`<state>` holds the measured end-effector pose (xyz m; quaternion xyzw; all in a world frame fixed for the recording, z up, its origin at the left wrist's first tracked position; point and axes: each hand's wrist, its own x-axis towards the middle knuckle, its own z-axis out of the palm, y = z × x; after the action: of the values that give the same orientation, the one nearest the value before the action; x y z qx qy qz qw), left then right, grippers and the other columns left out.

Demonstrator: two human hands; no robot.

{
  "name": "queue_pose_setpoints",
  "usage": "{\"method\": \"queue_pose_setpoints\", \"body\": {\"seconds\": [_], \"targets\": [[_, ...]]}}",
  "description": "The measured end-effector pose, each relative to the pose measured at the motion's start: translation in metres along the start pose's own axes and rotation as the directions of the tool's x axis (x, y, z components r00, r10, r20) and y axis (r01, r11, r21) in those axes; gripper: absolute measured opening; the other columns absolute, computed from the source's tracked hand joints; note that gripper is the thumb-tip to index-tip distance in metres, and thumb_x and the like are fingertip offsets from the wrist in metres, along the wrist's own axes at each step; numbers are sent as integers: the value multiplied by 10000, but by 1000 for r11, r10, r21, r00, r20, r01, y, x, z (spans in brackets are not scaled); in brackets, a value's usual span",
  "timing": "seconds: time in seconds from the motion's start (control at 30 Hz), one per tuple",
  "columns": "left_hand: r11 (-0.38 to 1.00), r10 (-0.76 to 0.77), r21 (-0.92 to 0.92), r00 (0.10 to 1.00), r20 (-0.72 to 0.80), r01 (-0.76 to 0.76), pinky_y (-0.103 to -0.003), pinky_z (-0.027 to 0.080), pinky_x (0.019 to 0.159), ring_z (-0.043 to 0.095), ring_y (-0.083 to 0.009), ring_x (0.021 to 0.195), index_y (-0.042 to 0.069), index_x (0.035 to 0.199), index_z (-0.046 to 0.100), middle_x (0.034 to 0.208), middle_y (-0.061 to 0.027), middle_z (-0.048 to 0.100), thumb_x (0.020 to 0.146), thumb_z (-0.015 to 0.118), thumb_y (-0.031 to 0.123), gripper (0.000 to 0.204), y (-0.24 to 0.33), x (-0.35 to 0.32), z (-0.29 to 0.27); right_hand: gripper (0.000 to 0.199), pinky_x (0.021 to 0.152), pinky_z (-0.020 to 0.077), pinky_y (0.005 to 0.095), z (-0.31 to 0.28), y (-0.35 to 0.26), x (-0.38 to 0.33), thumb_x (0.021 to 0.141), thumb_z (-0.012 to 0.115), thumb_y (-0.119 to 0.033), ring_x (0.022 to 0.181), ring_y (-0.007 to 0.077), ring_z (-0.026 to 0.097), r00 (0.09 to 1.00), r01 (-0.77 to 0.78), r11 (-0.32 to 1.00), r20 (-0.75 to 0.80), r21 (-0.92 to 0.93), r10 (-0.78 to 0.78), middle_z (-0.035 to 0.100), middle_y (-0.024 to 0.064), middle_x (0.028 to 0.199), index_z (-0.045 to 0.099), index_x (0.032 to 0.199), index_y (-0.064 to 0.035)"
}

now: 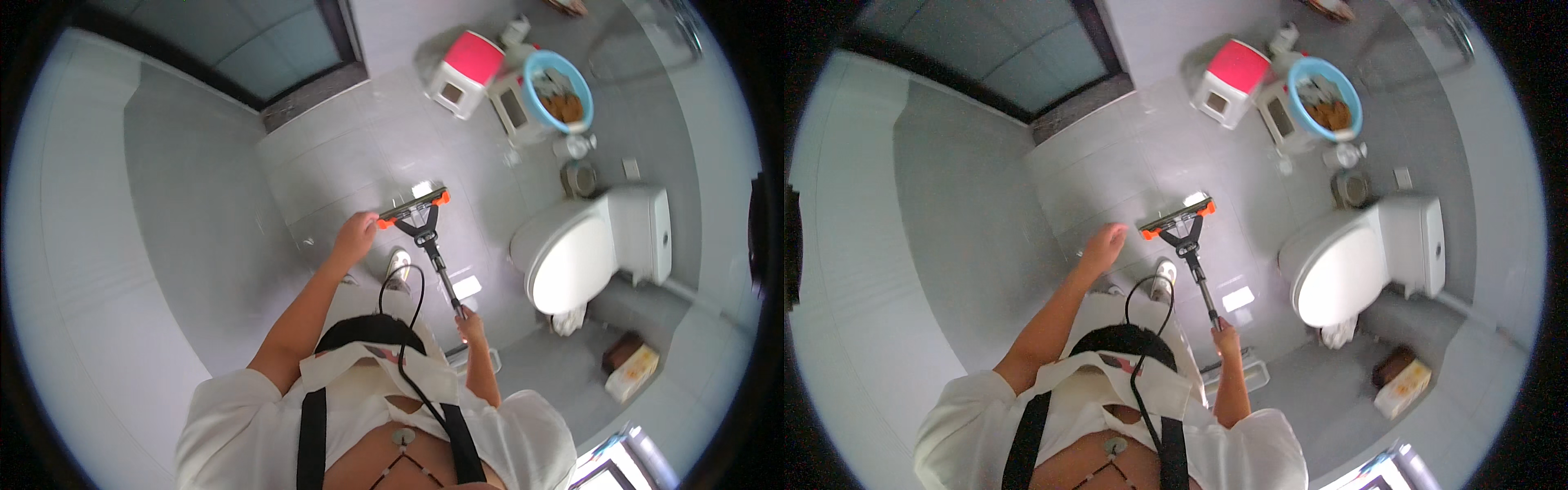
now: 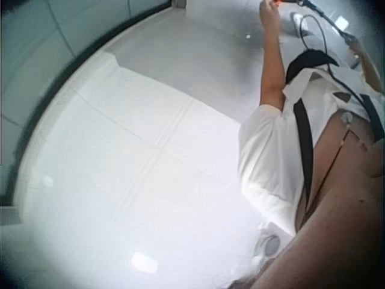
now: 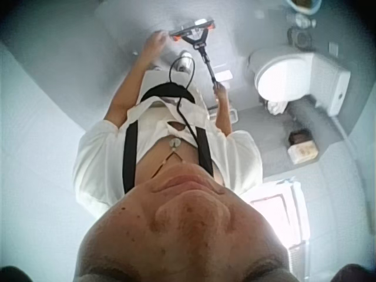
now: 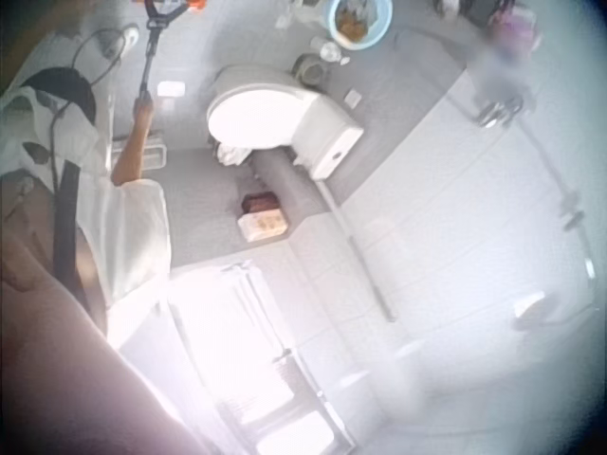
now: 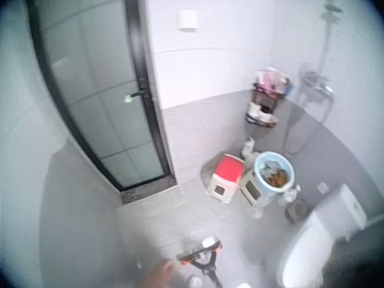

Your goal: The person squeezes a sponge mop into a bucket of water, mops the bathroom floor, rinses and wrings a cloth in a basin of laundry, and then exits the bathroom.

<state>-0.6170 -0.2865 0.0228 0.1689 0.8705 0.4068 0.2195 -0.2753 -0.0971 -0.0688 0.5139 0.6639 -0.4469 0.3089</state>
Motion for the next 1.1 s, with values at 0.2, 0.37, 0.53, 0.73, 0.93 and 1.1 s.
{"method": "queue_pose_setpoints", "body": {"seconds": [0.2, 0.37, 0.53, 0.73, 0.93, 1.1], "targets": [[977, 173, 64, 930, 326, -204, -306, 455, 734, 578, -237, 858, 15, 984, 534, 947, -140, 567, 810, 499, 120, 206, 45, 66, 36, 365, 515, 439, 367, -17, -15, -50, 727, 543, -186, 562, 265, 578, 990, -25, 994, -137, 103, 39, 556, 160, 655, 520, 1089, -149], [938, 302, -21, 788, 537, -345, -302, 459, 733, 582, -233, 853, 13, 973, 546, 953, -139, 573, 803, 497, 108, 200, 78, 110, 54, 385, 359, 364, 312, 9, -52, -61, 754, 548, -154, 395, 156, 476, 962, -167, 822, -93, 545, 257, 494, 72, 547, 507, 1136, -129], [866, 356, -8, 605, 713, -500, -308, 460, 720, 589, -235, 823, 22, 939, 565, 885, -138, 599, 787, 505, 118, 189, 100, 171, 53, 332, 301, 290, 262, 44, -135, -63, 795, 519, -107, 345, 98, 364, 931, -117, 564, -107, 817, 349, 436, 15, 503, 511, 1124, -60], [842, 300, 12, 486, 821, -539, -357, 453, 708, 575, -285, 808, 66, 926, 577, 885, -143, 593, 773, 486, 175, 209, 127, 199, 52, 143, 307, 291, 263, 120, -190, -88, 806, 517, -134, 361, 101, 381, 884, -160, 314, -5, 936, 467, 445, 27, 518, 513, 783, 8], [753, 225, -13, 240, 944, -658, -349, 452, 710, 575, -280, 801, 56, 921, 580, 881, -132, 597, 774, 480, 175, 214, 156, 228, 82, 159, 306, 274, 259, 146, -260, -91, 801, 518, -134, 358, 102, 364, 803, -130, -108, 169, 986, 572, 421, 25, 504, 478, 708, -11], [695, 172, -87, 48, 984, -714, -352, 447, 724, 566, -287, 825, 53, 920, 583, 892, -139, 593, 775, 473, 180, 222, 183, 238, 95, 193, 295, 289, 282, 156, -325, -87, 799, 532, -143, 339, 125, 385, 739, -118, -272, 267, 955, 618, 415, 40, 465, 469, 670, -13]]}}
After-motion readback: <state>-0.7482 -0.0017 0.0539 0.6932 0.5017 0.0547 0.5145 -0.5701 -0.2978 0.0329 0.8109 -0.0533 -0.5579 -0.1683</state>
